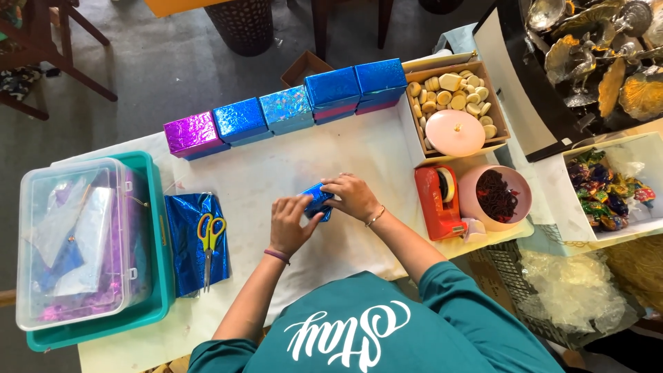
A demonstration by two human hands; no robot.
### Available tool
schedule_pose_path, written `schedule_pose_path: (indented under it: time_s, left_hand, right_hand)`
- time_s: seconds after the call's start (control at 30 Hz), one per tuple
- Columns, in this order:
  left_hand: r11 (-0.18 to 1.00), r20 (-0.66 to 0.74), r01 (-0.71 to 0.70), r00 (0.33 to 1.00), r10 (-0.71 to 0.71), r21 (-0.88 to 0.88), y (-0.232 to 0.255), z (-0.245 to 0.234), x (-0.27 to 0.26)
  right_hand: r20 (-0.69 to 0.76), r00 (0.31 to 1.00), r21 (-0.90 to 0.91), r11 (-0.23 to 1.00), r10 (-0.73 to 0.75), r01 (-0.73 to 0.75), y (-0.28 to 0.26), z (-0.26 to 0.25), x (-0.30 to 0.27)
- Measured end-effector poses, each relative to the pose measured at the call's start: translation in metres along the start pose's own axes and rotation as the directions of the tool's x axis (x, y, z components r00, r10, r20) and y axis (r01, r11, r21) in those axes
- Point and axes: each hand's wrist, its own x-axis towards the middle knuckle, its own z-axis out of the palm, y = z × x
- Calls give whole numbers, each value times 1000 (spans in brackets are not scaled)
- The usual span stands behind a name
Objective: Wrapping small boxes with shiny paper and handling small wooden items.
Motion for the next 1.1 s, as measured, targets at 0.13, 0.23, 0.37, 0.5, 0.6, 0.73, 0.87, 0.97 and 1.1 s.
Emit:
schedule_pose_path:
  time_s: [0.13,0.23,0.37,0.5,0.6,0.73,0.87,0.97,1.1]
  left_hand:
    - [995,25,97,995,-97,18,-10,6,16]
    - [915,324,404,864,-385,10,-24,20,13]
    - [916,333,396,858,-391,56,-19,21,15]
    - [925,295,373,878,-378,74,-20,26,14]
    - [925,300,372,876,-378,79,-19,25,15]
    - [941,269,330,902,-338,74,-25,34,8]
    - [925,280,360,882,-379,119,-22,34,10]
    - [928,265,354,889,-374,120,-23,36,12]
    - [925,272,355,885,-379,132,-20,32,11]
  right_hand:
    - [-21,1000,27,1000,-6,6,-3,1,-3]
    - [-45,999,41,999,-1,3,-4,0,-4]
    - [-111,994,71,997,-12,20,-7,2,-11]
    - [-159,987,83,996,-23,37,-4,8,-14]
    - [-185,982,68,996,-38,51,-5,11,-19]
    - [-216,976,19,999,-26,31,-10,11,-22]
    - [-311,935,112,984,168,-139,-29,-15,-43]
    - [-426,798,237,903,427,-358,-14,-37,-93]
    - [-562,612,-17,733,556,-680,17,-80,-185]
